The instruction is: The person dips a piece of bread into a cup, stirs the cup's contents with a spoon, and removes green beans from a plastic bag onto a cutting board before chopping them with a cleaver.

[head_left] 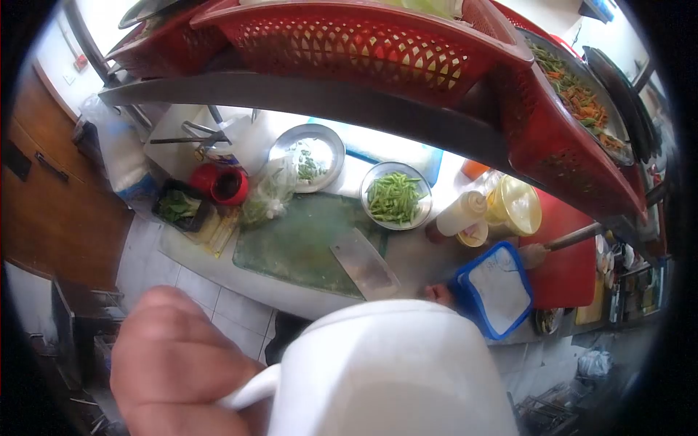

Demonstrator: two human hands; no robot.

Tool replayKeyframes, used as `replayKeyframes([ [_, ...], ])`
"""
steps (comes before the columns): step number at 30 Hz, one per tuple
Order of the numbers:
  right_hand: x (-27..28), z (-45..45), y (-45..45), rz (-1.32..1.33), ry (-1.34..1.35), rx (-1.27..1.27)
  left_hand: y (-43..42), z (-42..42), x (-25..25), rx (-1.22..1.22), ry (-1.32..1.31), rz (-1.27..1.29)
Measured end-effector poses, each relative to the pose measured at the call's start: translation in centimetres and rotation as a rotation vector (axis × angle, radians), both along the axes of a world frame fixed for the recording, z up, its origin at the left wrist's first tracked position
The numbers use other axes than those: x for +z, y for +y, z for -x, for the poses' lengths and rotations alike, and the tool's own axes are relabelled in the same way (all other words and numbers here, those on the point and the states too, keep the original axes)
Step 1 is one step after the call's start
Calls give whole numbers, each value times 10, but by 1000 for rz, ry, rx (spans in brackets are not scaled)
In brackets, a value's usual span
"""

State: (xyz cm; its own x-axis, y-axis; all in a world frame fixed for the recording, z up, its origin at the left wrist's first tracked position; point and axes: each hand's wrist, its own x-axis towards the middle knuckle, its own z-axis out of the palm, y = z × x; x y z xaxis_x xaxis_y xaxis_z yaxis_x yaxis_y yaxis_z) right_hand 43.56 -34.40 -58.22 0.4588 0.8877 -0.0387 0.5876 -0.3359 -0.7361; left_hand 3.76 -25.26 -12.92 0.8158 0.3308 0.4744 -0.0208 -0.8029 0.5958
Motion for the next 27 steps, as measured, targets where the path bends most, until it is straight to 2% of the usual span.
replayKeyframes([
  [1, -2, 0, 0, 4, 12, -17, 4, 0, -1, 0, -89, -195],
  [4, 15, 2, 0, 35, -35, 18, -7, -1, 1, 133, -75, -187],
  [7, 2, 2, -1, 24, -4, -31, -17, -2, 4, 333, -54, -171],
  [8, -2, -1, -2, 22, -4, -30, -11, -1, 5, 334, -55, -173],
  [10, -1, -3, -2, 22, 20, 13, 9, 0, 12, -58, 33, -287],
  [14, -1, -4, -2, 41, 49, -5, -16, -2, 26, 129, 161, -166],
  [17, -13, -11, -3, 115, 40, 64, -19, -7, 16, 192, 44, -131],
  [19, -19, -10, -6, 70, 42, 11, -21, -11, 6, 259, -59, -226],
  [23, -17, -17, -3, 101, 24, 150, -27, -11, 4, 243, -40, -208],
  [25, 43, 7, 1, 173, 2, 43, -41, -18, 2, 774, 151, -139],
  [26, -10, -15, -3, 244, 36, 60, -29, -8, -2, 773, 155, -125],
  [27, -59, -35, -6, 316, 68, 78, 3, 1, -2, 331, 69, 26],
])
